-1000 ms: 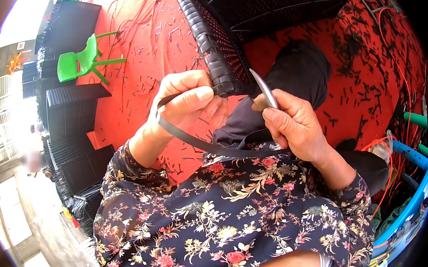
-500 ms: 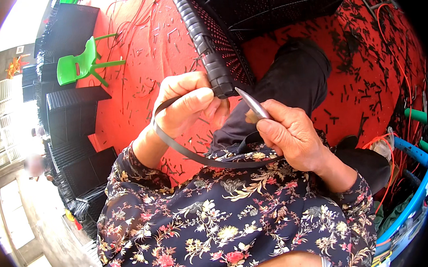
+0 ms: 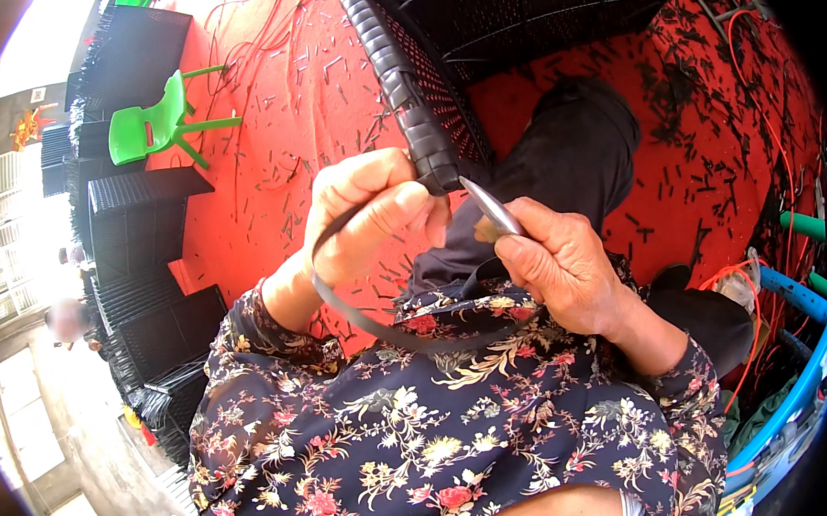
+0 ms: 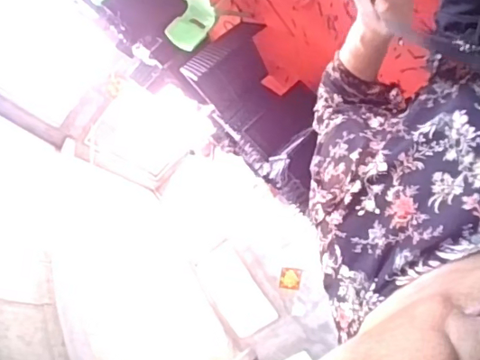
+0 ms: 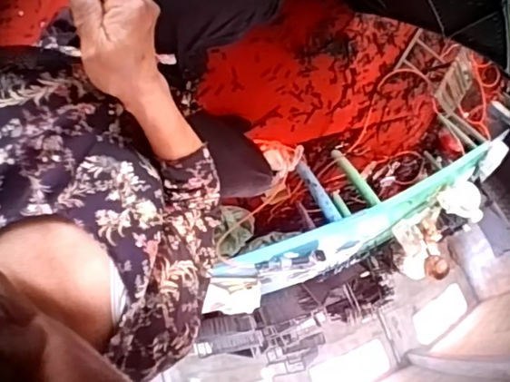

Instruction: The person sits on the floor and weaves a black plastic strip around the frame of a chair seat. They use pliers to cut the strip and a hammer to secure the end of the weave into the frame.

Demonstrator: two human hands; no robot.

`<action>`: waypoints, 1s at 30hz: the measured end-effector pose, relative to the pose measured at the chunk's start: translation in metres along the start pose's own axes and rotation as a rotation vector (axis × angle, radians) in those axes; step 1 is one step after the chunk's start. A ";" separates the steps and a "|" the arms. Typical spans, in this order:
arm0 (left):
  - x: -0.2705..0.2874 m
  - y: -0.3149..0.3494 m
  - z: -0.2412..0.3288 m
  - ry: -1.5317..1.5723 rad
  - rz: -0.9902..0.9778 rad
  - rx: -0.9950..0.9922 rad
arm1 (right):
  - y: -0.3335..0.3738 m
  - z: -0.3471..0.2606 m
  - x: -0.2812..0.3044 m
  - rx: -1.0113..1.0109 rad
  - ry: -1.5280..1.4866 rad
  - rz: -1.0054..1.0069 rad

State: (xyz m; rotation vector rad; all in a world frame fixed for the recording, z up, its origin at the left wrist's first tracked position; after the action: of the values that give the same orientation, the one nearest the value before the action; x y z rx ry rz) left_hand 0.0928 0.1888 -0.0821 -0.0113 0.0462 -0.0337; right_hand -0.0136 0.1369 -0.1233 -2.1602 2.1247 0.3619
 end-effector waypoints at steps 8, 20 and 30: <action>-0.005 0.006 0.007 -0.042 0.070 -0.071 | -0.002 -0.001 -0.004 0.061 0.009 -0.035; 0.000 0.002 0.003 -0.018 0.024 -0.062 | -0.003 -0.008 -0.001 0.128 0.113 0.031; 0.002 0.003 0.004 0.016 0.041 -0.068 | -0.007 0.006 -0.014 0.023 -0.435 -0.108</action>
State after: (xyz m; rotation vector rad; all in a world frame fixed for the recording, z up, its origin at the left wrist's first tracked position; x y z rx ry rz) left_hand 0.0950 0.1914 -0.0782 -0.0783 0.0633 0.0088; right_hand -0.0076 0.1516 -0.1263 -1.9500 1.7585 0.7175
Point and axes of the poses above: each hand's wrist, its own y-axis away from the middle knuckle, its own x-axis out of the back of the hand, z = x × y, the point moved 10 cm from there along -y, towards the middle knuckle, and after that the axes turned 15 degrees about -z, right-handed, at the moved point
